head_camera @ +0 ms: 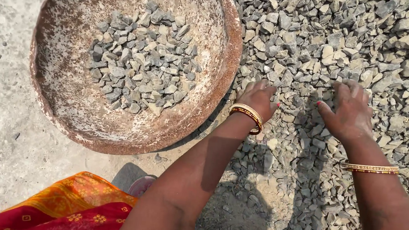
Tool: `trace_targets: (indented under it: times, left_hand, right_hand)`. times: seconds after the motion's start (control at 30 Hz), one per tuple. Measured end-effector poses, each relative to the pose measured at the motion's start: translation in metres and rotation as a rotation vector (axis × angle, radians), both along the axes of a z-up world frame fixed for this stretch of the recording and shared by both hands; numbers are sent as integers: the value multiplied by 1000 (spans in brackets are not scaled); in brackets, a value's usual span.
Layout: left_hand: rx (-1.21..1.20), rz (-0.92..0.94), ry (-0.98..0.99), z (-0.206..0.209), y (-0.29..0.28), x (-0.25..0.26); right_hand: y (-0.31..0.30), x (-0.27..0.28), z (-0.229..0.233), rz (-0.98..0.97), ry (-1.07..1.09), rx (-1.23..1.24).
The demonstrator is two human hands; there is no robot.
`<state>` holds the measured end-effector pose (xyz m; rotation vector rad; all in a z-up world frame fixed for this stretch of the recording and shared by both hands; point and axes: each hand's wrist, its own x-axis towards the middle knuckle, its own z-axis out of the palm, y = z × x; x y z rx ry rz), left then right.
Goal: Picking up stones from a pile on the ground and placing them into a bowl.
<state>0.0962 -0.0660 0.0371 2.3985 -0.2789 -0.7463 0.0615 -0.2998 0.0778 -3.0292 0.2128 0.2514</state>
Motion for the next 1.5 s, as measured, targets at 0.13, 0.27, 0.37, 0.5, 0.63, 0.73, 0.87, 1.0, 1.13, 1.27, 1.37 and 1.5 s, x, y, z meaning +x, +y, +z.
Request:
trace_targets:
  times: [0.13,0.27,0.37,0.5,0.63,0.73,0.87,1.0,1.13,1.27,1.37,1.5]
  left_hand:
    - [-3,53,1,12,-18,50]
    - [-5,63,-17,9,-33,92]
    - [1,57,-24,11,-40,114]
    - [33,42,-17,0,-52,129]
    - [19,84,133,-4,-59,113]
    - [15,43,117,-5,-56,89]
    - [48,-69,30,-9,-47,55]
    - [98,-208,14,-13,-34,3]
    - [133,-317,76,-46,-26,-40]
    - [70,-344,0,-46,-7,-38]
    - [22,-156,-27,-25,-4,-8]
    - [-6,37,-26,5,-10,37]
  right_hand:
    - [-38,59,19,-25,-39,-81]
    - [-41,94,19,-39,160,-220]
    - [-41,106,2,-11,227,-287]
    - [-27,97,-12,-9,120,-360]
    - [-23,83,-31,-29,8,-349]
    - [0,67,-27,1,50,-456]
    - [47,33,-35,75,261,-379]
    - [85,-15,-32,101,434,-314]
    - [86,-63,-30,168,463,-236]
    - [44,-77,-58,208,301,5]
    - [7,-52,-40,159,102,47]
    - [-27,11,-3,67,13,-38]
